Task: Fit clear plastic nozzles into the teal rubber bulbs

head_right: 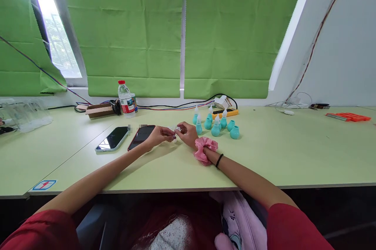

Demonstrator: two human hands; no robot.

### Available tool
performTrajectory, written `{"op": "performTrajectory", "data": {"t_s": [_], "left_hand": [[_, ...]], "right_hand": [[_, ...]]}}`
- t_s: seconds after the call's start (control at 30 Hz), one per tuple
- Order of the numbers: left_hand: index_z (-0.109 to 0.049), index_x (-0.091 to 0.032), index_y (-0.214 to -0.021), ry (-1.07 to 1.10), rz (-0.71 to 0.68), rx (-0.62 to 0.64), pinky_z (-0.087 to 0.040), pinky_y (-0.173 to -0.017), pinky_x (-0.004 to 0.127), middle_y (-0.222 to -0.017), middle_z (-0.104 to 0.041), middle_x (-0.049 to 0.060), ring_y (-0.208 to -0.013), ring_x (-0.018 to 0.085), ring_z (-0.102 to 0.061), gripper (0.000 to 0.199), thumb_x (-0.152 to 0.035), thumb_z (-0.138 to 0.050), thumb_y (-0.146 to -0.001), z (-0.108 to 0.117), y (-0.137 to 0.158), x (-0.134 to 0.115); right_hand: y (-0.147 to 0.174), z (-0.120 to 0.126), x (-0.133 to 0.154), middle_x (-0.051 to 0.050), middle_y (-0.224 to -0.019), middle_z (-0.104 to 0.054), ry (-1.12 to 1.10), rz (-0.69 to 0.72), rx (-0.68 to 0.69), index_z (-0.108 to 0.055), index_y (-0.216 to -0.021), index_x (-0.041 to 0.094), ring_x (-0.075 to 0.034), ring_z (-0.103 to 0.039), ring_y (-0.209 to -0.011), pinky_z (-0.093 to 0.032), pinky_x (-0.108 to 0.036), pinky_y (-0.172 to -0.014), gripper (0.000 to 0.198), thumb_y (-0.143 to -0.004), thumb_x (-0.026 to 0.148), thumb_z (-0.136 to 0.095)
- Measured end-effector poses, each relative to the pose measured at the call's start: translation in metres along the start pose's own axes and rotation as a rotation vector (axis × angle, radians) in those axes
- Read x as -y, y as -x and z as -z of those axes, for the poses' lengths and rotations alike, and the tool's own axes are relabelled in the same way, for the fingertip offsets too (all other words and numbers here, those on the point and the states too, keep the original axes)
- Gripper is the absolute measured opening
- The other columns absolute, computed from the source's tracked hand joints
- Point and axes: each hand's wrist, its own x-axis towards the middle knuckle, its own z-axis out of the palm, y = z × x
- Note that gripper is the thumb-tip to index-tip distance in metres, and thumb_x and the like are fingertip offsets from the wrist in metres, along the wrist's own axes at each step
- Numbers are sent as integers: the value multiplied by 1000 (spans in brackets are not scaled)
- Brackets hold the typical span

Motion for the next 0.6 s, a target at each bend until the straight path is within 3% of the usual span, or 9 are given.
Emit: {"op": "performTrajectory", "data": {"t_s": [0.2, 0.33, 0.6], "left_hand": [[-64, -9, -73, -26, -76, -69, -44, -51, 22, -60, -63, 4, -52, 10, -53, 28, -25, -70, -51, 4, -2, 0], [-64, -9, -75, -15, -82, -134, -43, -52, 22, -61, -62, 4, -52, 9, -51, 29, -27, -70, -52, 6, -3, 1], [-65, -10, -77, -109, -124, -143, -38, -50, 21, -56, -57, 1, -51, 8, -46, 32, -32, -68, -54, 5, -1, -1]], "right_hand": [[-12, -3, -10, 0, -61, -56, -190, 16, -116, -53, -68, 16, -12, -54, -45, -46, -25, -47, 30, -51, 35, -69], [-13, -1, -11, 0, -58, -57, -293, -98, -42, -56, -68, 14, -12, -55, -47, -47, -27, -51, 30, -50, 34, -69], [-9, -1, -10, -2, -61, -60, -343, -163, 46, -59, -70, 12, -12, -56, -51, -49, -27, -54, 32, -50, 33, -70]]}}
